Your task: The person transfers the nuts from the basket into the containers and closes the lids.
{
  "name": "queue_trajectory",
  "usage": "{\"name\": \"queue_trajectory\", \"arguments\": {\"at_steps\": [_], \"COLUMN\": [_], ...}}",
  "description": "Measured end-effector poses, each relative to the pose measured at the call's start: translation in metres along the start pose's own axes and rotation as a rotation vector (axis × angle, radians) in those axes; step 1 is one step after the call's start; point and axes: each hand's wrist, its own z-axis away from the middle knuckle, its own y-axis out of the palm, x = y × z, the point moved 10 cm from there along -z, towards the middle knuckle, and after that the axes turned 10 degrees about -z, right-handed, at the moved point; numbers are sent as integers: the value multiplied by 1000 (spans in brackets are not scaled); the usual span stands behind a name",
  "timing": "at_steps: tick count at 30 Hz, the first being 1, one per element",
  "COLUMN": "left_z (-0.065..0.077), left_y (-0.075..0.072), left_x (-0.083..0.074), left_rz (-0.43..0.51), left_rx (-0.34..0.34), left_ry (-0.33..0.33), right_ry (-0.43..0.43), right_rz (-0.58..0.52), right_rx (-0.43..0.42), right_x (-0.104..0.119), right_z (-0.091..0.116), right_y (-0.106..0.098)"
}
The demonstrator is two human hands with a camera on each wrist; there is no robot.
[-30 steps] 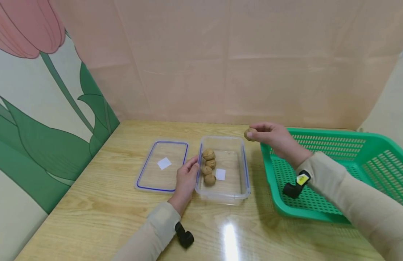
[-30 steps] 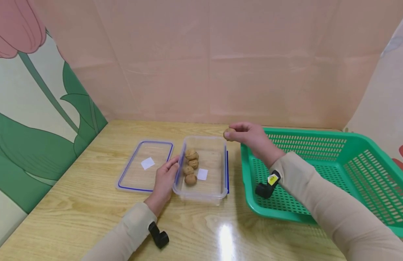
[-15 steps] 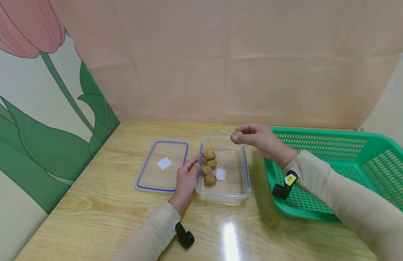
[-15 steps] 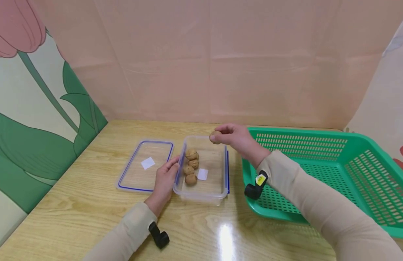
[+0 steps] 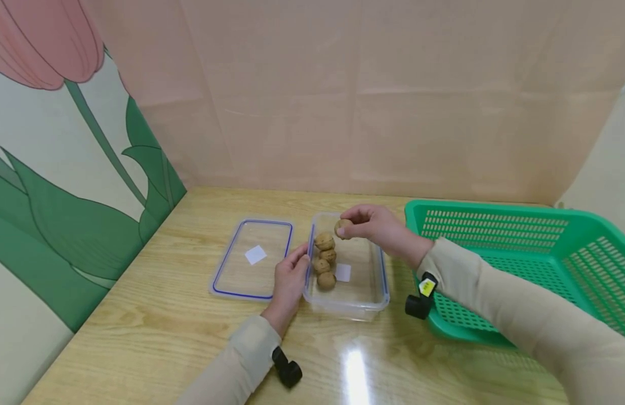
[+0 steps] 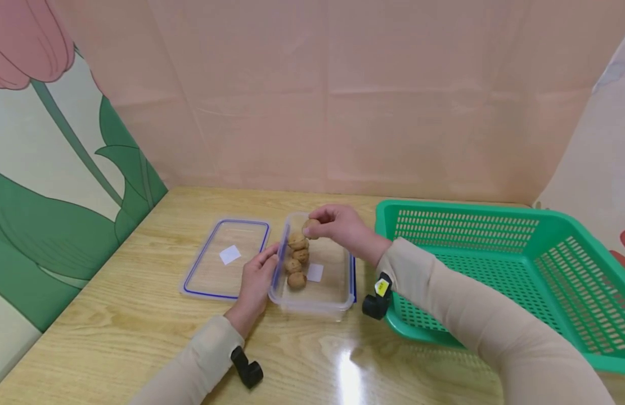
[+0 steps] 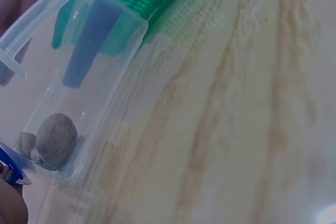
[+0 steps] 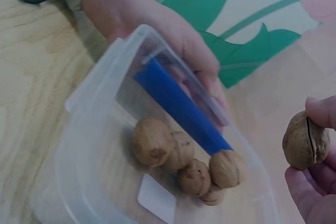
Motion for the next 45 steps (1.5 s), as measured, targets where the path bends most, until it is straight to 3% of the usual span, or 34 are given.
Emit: {"name": "queue_trajectory", "arguments": {"at_steps": [8, 18, 26, 28, 45], "left_z": [0, -3, 3, -1, -2], "left_y": [0, 0, -1, 0, 1], "left_x": [-5, -2, -13, -6, 0], "left_rz": [-4, -4, -18, -17, -4], "left_rx": [21, 12, 10, 3, 14], "left_ry": [3, 22, 18, 21, -3], "right_ry": [37, 24, 27, 29, -13], "right_rz": [64, 200, 319, 340, 465], "right_rx": [18, 50, 73, 74, 97], "right_x": [-4, -7, -10, -12, -18], "right_z": [-4, -14, -20, -21, -24], "right_y": [17, 36, 50, 53, 66]}}
